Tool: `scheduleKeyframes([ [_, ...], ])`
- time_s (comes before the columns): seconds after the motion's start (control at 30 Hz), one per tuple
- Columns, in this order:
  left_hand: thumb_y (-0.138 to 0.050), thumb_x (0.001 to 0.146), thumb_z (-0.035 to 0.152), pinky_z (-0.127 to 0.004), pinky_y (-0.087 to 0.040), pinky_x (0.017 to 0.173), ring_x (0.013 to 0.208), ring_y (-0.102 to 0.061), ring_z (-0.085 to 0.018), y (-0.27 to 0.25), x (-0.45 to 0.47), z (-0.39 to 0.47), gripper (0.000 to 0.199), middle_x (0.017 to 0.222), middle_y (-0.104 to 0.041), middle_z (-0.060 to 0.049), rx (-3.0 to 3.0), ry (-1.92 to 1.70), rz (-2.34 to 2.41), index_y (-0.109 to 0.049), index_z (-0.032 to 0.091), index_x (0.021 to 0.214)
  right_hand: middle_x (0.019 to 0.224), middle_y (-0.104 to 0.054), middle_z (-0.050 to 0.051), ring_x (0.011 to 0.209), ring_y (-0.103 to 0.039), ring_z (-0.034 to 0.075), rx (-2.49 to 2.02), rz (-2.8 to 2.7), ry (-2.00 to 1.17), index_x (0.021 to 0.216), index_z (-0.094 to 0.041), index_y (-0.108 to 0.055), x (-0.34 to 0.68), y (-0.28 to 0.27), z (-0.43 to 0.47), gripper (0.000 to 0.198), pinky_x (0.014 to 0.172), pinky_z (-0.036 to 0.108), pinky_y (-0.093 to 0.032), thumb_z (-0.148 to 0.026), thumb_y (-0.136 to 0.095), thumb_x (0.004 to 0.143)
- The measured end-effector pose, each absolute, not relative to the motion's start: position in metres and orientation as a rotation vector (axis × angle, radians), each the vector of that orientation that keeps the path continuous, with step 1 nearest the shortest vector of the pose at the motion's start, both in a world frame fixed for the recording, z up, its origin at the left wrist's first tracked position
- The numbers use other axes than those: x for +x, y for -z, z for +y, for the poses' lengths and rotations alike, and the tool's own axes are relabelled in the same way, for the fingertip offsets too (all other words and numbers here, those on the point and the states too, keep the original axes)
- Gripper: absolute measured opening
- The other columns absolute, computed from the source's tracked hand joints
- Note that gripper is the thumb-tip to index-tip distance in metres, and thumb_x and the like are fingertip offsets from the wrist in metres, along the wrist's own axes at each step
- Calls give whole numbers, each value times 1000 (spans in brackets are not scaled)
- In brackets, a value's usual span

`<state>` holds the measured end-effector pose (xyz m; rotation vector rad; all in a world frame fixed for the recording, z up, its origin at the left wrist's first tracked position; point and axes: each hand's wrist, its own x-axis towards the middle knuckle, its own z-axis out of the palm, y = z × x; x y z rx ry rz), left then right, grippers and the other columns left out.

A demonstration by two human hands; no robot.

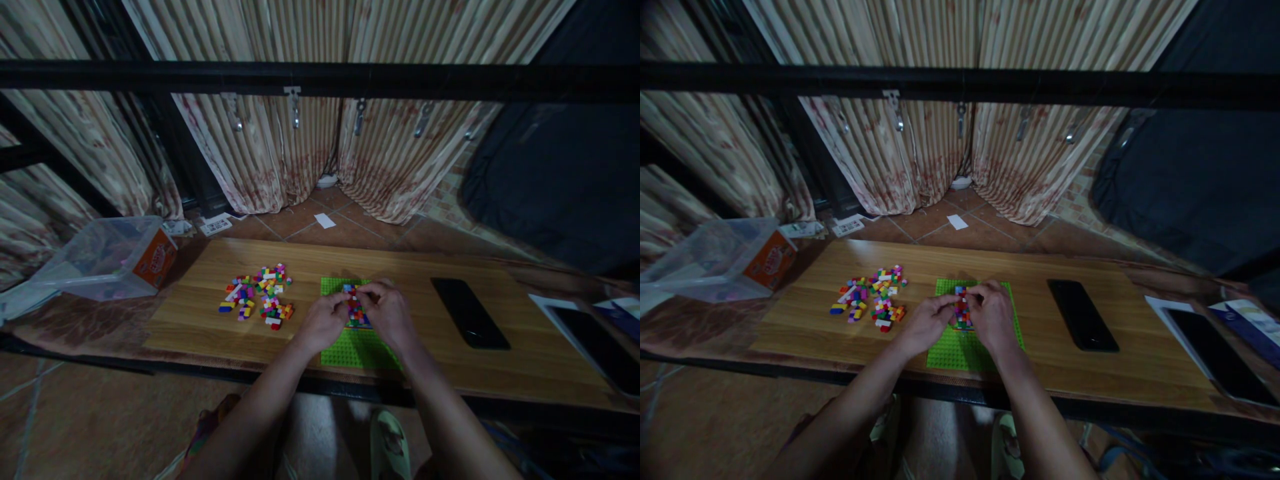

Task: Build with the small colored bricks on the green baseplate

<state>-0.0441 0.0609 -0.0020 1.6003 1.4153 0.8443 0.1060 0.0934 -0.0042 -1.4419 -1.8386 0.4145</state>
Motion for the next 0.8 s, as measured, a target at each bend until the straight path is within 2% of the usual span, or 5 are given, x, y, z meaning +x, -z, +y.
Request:
scheduleKeyframes([
  [0.43,-39,85,20,-23,-45,64,64,-60,-14,-4,-44,59,40,74,-69,0,1658,-815,1423,-68,20,113,77,-63,5,68,-56,18,-1518,-1763,-384,73,-18,-71,101,8,96,14,66,31,-43,-23,-58,76],
  [0.67,-39,85,20,-25,-49,75,77,-65,-16,-10,-42,58,40,89,-73,-2,1663,-780,1447,-67,18,115,81,-63,7,76,-59,20,-1439,-1782,-433,76,-18,-71,106,8,95,19,73,34,-45,-29,-56,78],
  [0.8,-40,85,20,-28,-49,82,84,-66,-18,-9,-42,58,40,95,-73,-4,1653,-794,1464,-67,18,115,83,-63,6,78,-59,20,-1451,-1771,-462,76,-19,-71,106,9,95,15,74,35,-46,-29,-60,75],
])
